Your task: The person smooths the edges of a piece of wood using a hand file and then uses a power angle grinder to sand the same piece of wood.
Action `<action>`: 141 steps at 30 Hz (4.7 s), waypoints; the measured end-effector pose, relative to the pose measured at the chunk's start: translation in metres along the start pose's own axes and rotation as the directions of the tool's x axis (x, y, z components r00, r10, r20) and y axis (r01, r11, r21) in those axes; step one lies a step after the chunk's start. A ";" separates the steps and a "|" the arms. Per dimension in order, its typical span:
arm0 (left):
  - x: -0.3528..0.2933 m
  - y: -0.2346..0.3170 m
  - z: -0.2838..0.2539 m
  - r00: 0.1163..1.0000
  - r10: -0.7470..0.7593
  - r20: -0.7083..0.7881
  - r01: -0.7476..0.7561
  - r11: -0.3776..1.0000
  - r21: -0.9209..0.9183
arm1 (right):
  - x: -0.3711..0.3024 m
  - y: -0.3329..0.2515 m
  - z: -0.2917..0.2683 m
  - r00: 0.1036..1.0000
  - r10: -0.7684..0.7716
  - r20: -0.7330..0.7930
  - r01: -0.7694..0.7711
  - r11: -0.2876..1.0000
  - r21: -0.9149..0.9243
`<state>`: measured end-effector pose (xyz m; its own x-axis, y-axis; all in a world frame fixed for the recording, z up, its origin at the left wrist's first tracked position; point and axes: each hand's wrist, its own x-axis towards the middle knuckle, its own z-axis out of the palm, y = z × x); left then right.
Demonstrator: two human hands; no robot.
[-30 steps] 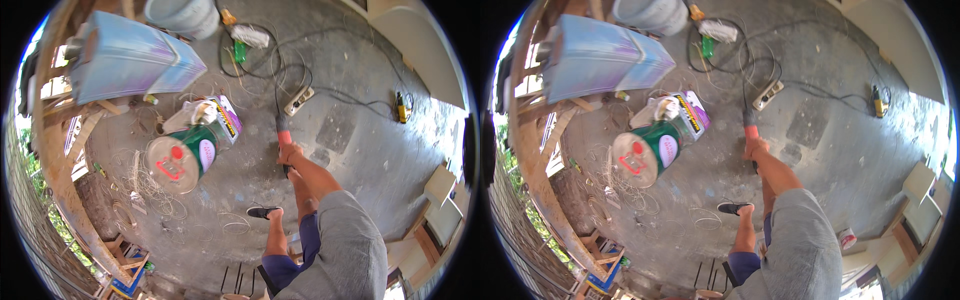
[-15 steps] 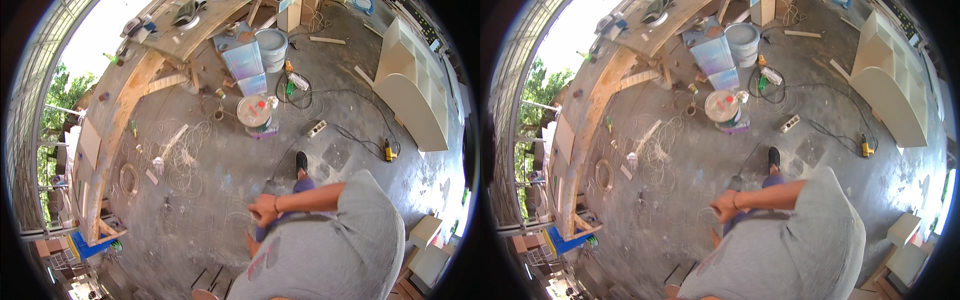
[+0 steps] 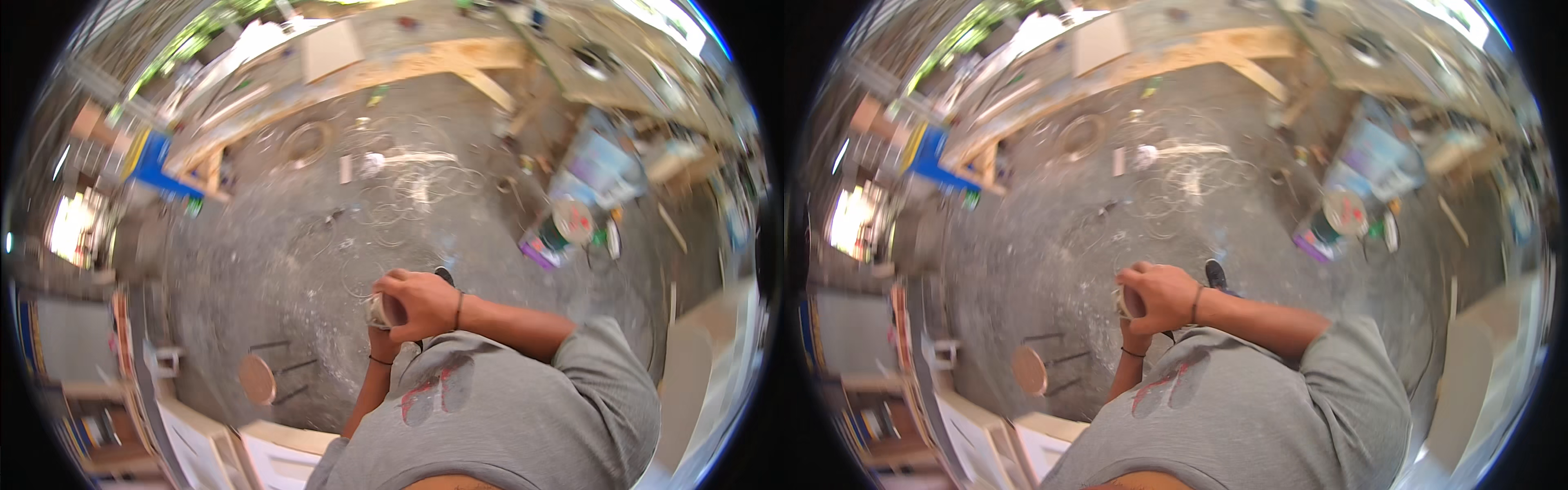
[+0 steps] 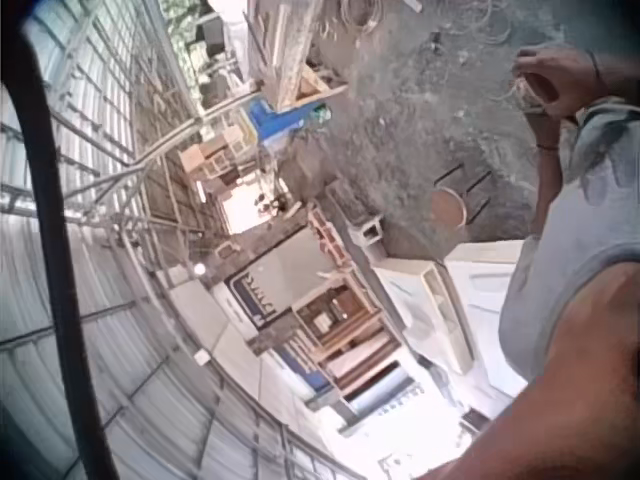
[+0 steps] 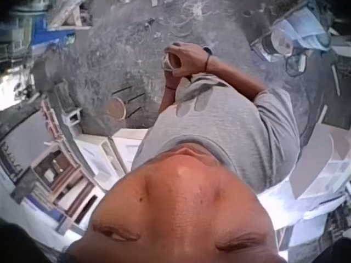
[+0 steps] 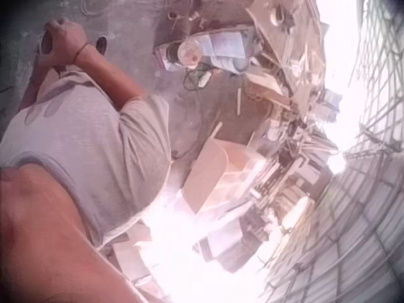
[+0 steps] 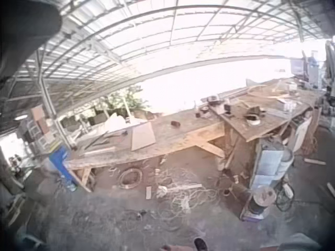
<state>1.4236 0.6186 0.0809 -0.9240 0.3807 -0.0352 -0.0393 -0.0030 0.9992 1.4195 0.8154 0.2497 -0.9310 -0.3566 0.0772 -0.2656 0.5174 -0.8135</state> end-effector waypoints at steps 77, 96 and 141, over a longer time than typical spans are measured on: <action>0.884 0.117 -0.794 0.933 -0.088 0.350 0.192 0.942 -0.276 | 1.077 0.097 0.137 0.847 0.435 -0.305 -0.268 0.845 0.462; 0.983 0.147 -0.888 0.281 0.055 0.958 0.158 0.982 -0.103 | 1.243 0.032 0.257 0.260 0.618 -0.742 0.314 0.672 0.670; 0.996 0.090 -1.110 -0.392 -0.243 0.887 -0.158 0.968 0.196 | 1.367 -0.016 0.432 -0.446 0.839 -0.313 0.768 0.538 0.348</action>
<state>0.0778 -0.0286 0.1165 0.7094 0.6718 -0.2134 0.1822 0.1178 0.9762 0.2595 -0.0163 0.1185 0.1143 0.8362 -0.5364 -0.7708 -0.2660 -0.5789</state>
